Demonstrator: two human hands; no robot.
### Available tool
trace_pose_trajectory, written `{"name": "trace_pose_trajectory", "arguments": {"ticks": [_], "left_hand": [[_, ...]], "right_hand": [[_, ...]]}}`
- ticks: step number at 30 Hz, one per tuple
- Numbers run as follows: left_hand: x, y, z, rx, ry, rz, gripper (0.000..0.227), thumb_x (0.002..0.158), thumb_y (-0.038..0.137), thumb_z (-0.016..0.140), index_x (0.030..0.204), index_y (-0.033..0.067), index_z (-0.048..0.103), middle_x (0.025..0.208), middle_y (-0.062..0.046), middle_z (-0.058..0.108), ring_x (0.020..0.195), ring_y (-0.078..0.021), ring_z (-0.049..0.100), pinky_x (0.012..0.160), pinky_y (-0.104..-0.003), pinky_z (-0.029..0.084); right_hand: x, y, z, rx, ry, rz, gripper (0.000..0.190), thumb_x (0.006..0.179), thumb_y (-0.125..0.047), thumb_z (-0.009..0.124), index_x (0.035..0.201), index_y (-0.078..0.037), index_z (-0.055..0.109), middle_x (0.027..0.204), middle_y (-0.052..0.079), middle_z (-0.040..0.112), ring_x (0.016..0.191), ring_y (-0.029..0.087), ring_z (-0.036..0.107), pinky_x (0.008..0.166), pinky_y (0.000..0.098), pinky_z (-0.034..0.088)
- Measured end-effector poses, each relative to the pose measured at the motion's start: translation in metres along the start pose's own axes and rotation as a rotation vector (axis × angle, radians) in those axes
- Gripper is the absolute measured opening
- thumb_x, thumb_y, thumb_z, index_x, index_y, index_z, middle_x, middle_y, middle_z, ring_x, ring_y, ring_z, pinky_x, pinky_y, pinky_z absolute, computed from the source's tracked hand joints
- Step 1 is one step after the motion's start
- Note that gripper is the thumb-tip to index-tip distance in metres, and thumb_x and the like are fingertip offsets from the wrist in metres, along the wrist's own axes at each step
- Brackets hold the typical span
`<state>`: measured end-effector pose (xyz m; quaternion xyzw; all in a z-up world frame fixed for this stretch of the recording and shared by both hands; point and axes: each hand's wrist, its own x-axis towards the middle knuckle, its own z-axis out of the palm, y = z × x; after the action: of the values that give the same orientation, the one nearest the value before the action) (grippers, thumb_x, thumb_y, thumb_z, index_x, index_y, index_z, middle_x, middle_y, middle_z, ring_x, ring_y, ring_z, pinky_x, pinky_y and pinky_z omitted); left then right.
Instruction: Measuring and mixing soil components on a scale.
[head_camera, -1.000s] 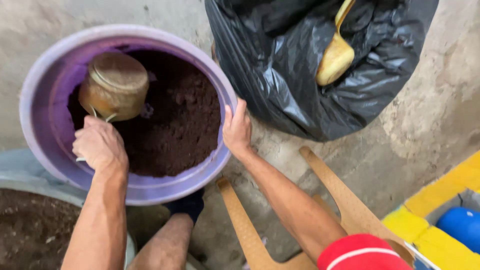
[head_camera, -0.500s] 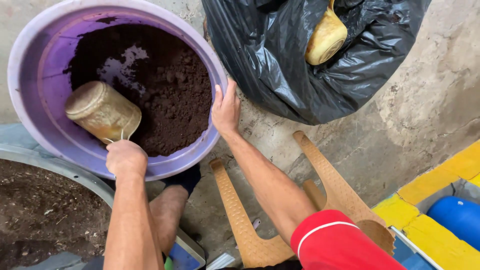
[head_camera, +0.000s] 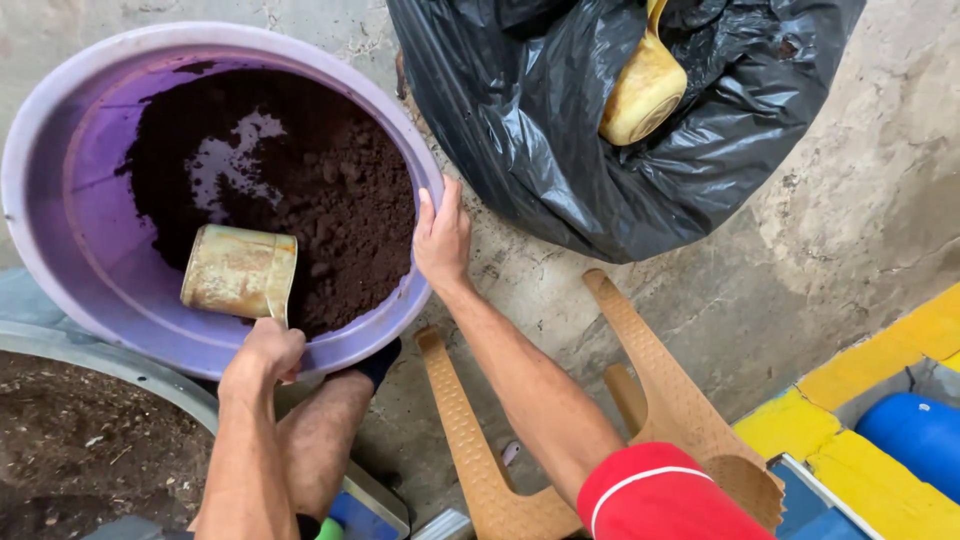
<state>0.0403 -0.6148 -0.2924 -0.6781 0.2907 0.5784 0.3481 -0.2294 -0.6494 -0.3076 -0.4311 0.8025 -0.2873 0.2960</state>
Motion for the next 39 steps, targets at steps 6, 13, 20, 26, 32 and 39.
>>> {"name": "trace_pose_trajectory", "arguments": {"ticks": [6,13,20,26,32,39], "left_hand": [[0.007,-0.006,0.020,-0.142,-0.073,0.063,0.043,0.100,0.020,0.055,0.071,-0.0110,0.064,0.064,-0.021,0.063,0.053,-0.0287,0.057,0.056,-0.045,0.047],[0.019,0.010,0.046,-0.659,-0.286,0.081,0.025,0.101,0.018,0.058,0.092,-0.0045,0.056,0.069,-0.009,0.051,0.053,-0.0181,0.047,0.046,-0.036,0.041],[0.005,0.023,0.046,-0.752,-0.352,0.082,0.021,0.100,0.016,0.056,0.085,0.0027,0.052,0.067,-0.002,0.050,0.052,-0.0129,0.046,0.044,-0.030,0.041],[-0.028,0.062,0.043,-1.157,-0.661,0.149,0.032,0.102,0.011,0.051,0.075,0.0136,0.035,0.061,0.005,0.035,0.048,-0.0063,0.033,0.039,-0.024,0.026],[-0.022,0.076,0.046,-1.179,-0.816,0.210,0.031,0.104,0.019,0.050,0.076,0.0135,0.038,0.059,0.006,0.035,0.047,-0.0060,0.033,0.040,-0.023,0.027],[-0.055,0.116,0.050,-0.801,-0.259,0.032,0.034,0.104,0.026,0.051,0.106,-0.0057,0.041,0.070,-0.008,0.054,0.055,-0.0207,0.051,0.049,-0.036,0.043]], "right_hand": [[-0.006,-0.004,-0.004,0.033,-0.032,0.012,0.028,0.109,-0.020,0.050,0.132,-0.004,0.047,0.102,0.019,0.069,0.086,0.032,0.073,0.071,0.0444,0.057],[-0.004,-0.008,-0.003,0.024,-0.003,-0.045,0.026,0.110,-0.020,0.051,0.130,-0.003,0.047,0.103,0.021,0.068,0.088,0.037,0.071,0.074,0.0471,0.055],[-0.002,-0.004,-0.005,0.056,-0.106,0.130,0.030,0.108,-0.022,0.046,0.132,-0.005,0.043,0.102,0.018,0.067,0.086,0.032,0.073,0.067,0.0427,0.060],[-0.002,-0.002,-0.006,-0.006,-0.007,-0.048,0.028,0.110,-0.020,0.051,0.132,-0.004,0.046,0.107,0.022,0.068,0.092,0.039,0.071,0.076,0.0487,0.054],[-0.006,0.004,-0.007,-0.050,-0.014,-0.026,0.034,0.107,-0.021,0.050,0.136,-0.004,0.044,0.109,0.026,0.068,0.097,0.045,0.069,0.079,0.0525,0.053],[-0.001,-0.002,-0.006,-0.154,0.010,0.015,0.037,0.107,-0.026,0.053,0.136,-0.005,0.045,0.110,0.027,0.069,0.095,0.048,0.068,0.077,0.0553,0.053]]}}
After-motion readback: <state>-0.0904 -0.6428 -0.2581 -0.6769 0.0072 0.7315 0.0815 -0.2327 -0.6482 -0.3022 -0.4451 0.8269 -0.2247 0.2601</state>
